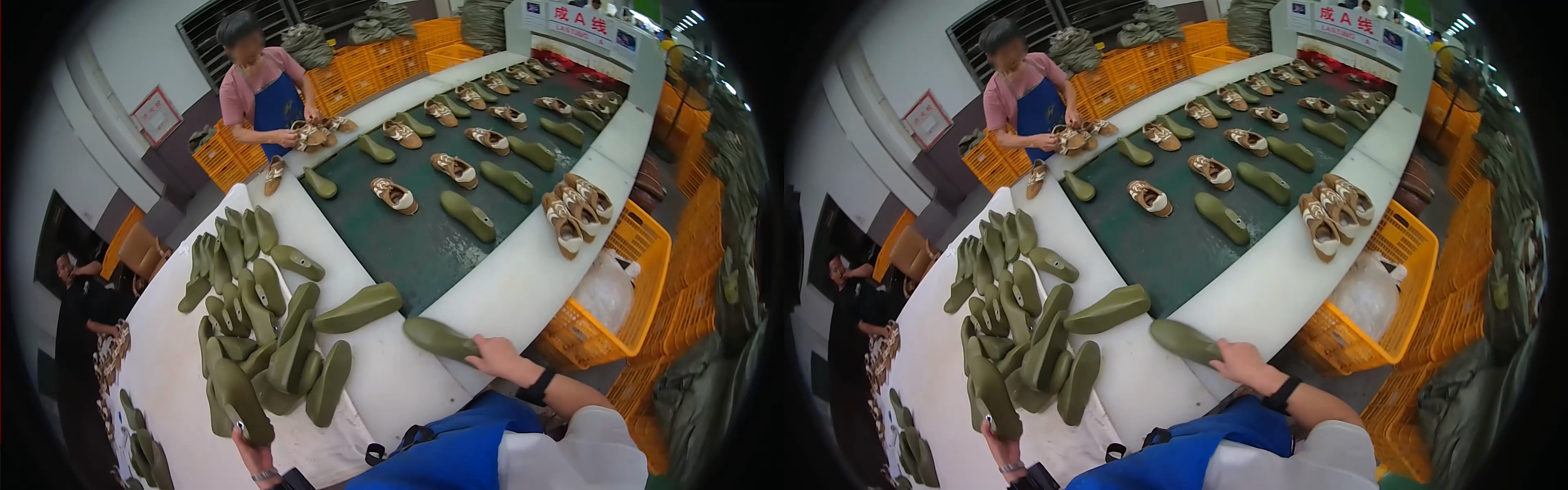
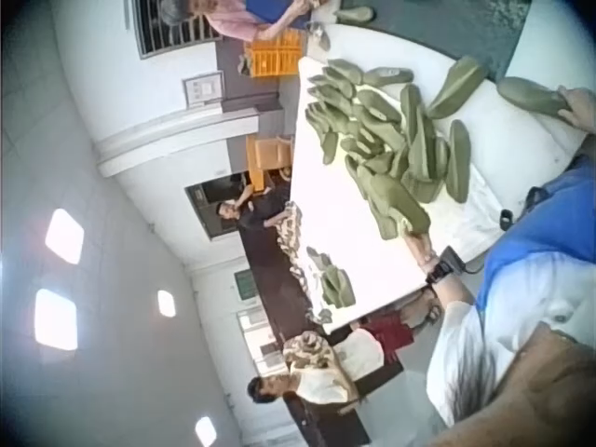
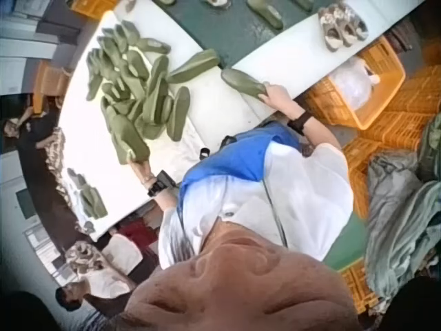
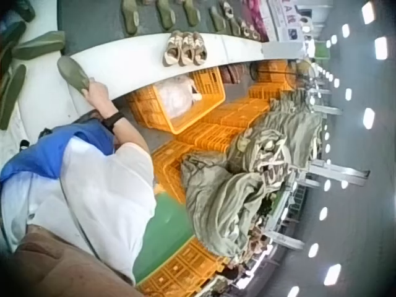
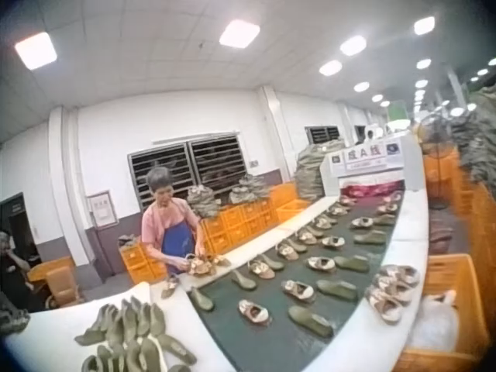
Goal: The recorder is inserting plastic shoe lasts into shoe uppers and placing the assembled pieces onto a conveyor belt at a shoe manufacturing facility.
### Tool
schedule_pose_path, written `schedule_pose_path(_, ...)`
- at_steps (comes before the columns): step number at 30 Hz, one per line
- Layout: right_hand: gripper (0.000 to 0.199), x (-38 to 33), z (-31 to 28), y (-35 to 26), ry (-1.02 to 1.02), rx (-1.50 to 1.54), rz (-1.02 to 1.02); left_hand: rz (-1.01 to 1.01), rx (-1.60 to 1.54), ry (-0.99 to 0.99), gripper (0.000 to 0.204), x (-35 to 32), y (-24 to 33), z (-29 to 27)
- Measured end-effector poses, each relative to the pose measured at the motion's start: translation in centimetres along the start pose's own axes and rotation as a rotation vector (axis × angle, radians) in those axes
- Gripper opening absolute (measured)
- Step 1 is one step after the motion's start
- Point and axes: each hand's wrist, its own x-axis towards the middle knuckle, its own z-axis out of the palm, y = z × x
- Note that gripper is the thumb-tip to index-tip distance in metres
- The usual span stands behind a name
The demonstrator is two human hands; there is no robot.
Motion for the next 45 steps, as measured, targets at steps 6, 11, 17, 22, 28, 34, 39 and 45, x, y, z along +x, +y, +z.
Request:
schedule_pose_path(6, 0.041, 8.5, -4.3, 7.1, 0.153, -0.055, -0.015, -0.12, -0.261, -0.199, 0.063, -9.4, -7.6, 8.5)
schedule_pose_path(11, 0.049, 22.6, -2.3, 3.9, 0.107, -0.023, -0.238, -0.459, -0.3, -0.237, 0.073, -9.9, -16.8, 12.4)
schedule_pose_path(17, 0.065, 26.1, 0.2, 0.6, -0.143, -0.113, -0.211, -0.374, -0.172, -0.228, 0.064, -9.3, -21.5, 15.5)
schedule_pose_path(22, 0.069, 24.6, 1.1, 3.0, -0.1, 0.015, -0.389, -0.422, -0.075, -0.238, 0.07, -7.9, -22.6, 14.7)
schedule_pose_path(28, 0.058, 20.1, -0.2, 1.7, -0.048, 0.155, -0.163, 0.108, 1.102, -0.448, 0.098, -5.3, -20.4, 18.2)
schedule_pose_path(34, 0.032, 10.1, -2.8, 5.5, 0.133, 0.219, -0.211, 0.26, 1.594, -0.671, 0.089, -1.2, -19.2, 19.5)
schedule_pose_path(39, 0.027, -7.1, -3.1, 14.1, 0.322, 0.224, 0.417, 0.228, 1.584, -0.871, 0.079, -0.2, -17.4, 23.3)
schedule_pose_path(45, 0.029, -24.4, 2.7, 18.7, -0.054, 0.193, 1.016, 0.298, 1.71, -1.045, 0.08, 0.6, -16.4, 25.9)
